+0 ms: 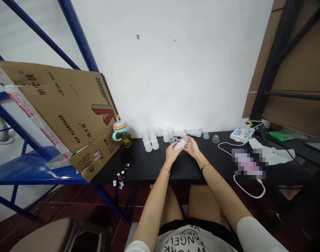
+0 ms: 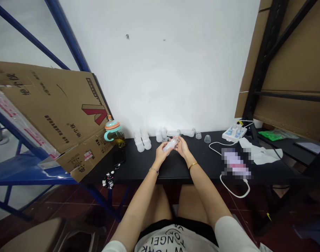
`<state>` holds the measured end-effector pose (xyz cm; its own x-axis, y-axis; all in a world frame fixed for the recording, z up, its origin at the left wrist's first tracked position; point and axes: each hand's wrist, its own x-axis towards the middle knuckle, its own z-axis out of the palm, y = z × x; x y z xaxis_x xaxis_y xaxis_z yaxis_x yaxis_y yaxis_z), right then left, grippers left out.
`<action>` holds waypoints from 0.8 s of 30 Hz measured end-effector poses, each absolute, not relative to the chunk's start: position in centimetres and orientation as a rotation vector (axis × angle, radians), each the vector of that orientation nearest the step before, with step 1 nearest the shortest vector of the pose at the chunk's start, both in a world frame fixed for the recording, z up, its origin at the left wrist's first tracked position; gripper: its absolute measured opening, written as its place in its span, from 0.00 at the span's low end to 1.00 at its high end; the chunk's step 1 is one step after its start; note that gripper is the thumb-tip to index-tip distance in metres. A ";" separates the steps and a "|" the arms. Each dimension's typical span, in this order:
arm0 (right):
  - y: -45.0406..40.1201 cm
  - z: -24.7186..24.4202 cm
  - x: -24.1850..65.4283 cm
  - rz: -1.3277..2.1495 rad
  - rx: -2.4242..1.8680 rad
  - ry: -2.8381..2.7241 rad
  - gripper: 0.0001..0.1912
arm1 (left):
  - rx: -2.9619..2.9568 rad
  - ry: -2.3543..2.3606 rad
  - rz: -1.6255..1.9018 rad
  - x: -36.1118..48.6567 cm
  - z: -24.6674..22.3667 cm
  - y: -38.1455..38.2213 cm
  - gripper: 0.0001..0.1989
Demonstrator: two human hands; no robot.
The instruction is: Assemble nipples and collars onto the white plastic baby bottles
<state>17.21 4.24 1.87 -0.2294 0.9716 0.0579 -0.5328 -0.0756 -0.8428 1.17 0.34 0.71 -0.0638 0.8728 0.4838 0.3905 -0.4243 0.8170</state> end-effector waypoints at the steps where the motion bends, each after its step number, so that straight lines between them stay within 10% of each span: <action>1: 4.2 1.9 17.2 1.606 -0.661 -0.929 0.19 | 1.794 1.346 1.495 1.2 0.7 0.4 0.23; 13: 3.8 1.9 17.4 1.661 -0.656 -0.901 0.19 | 1.889 1.375 1.533 1.2 0.5 0.4 0.24; 24: 2.2 2.3 17.0 2.008 -0.398 -0.962 0.42 | 1.969 1.422 1.640 0.9 0.7 0.4 0.24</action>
<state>16.96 2.20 2.30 -0.5867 0.8066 0.0719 -0.5617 -0.3414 -0.7536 0.90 0.38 0.72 -0.0851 0.7623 0.6416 0.5276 -0.5118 0.6780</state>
